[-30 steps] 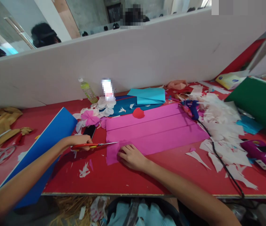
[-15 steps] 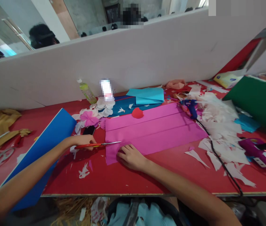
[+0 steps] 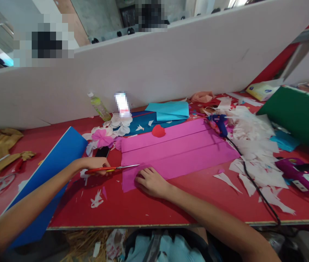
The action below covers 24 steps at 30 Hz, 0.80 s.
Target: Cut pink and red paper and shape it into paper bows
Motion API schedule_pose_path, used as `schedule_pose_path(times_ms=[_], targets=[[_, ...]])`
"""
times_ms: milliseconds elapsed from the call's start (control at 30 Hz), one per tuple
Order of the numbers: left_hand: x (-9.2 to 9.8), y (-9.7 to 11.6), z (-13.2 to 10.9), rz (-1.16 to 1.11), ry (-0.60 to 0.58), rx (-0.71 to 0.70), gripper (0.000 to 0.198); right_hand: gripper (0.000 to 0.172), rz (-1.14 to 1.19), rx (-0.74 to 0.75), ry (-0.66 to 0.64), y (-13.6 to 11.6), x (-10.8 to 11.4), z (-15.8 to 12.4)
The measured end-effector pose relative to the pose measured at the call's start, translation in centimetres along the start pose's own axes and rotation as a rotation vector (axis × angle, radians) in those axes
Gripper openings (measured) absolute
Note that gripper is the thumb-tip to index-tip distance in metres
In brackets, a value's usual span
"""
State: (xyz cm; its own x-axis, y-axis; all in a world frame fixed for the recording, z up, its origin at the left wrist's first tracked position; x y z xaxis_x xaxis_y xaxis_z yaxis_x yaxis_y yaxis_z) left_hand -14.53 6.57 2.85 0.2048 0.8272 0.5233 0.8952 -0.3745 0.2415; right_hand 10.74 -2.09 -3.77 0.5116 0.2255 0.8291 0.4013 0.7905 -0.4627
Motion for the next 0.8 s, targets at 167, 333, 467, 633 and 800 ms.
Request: schedule_pose_path(times_ms=[167, 333, 467, 633, 800], targets=[[0.1, 0.5, 0.2, 0.005, -0.01, -0.032, 0.032, 0.027, -0.002, 0.0, -0.006, 0.0, 0.1, 0.0], [0.6, 1.7, 0.3, -0.001, 0.007, -0.036, 0.029, 0.027, 0.001, -0.003, -0.011, -0.1, 0.2, 0.0], [0.7, 1.7, 0.4, 0.026, 0.036, 0.028, 0.025, 0.028, 0.006, -0.004, -0.023, -0.1, 0.1, 0.0], [0.6, 1.6, 0.4, 0.023, 0.041, 0.032, 0.019, 0.029, 0.013, -0.012, -0.027, 0.0, 0.0, 0.0], [0.5, 1.7, 0.3, -0.026, -0.032, 0.012, 0.023, 0.027, 0.018, -0.013, -0.037, 0.0, 0.0, 0.0]])
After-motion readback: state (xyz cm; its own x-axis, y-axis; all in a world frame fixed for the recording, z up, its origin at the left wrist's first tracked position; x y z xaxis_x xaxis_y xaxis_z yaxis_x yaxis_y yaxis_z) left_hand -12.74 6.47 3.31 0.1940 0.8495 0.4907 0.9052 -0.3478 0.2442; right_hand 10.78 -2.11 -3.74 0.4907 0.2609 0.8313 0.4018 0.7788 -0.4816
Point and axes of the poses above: each hand's wrist, its own z-axis towards the middle knuckle, its own x-axis out of the back of the hand, y = z × x, the point moved 3 cm from there along z, towards the middle knuckle, and after that the axes turned 12 degrees about z, right-handed, at the moved point
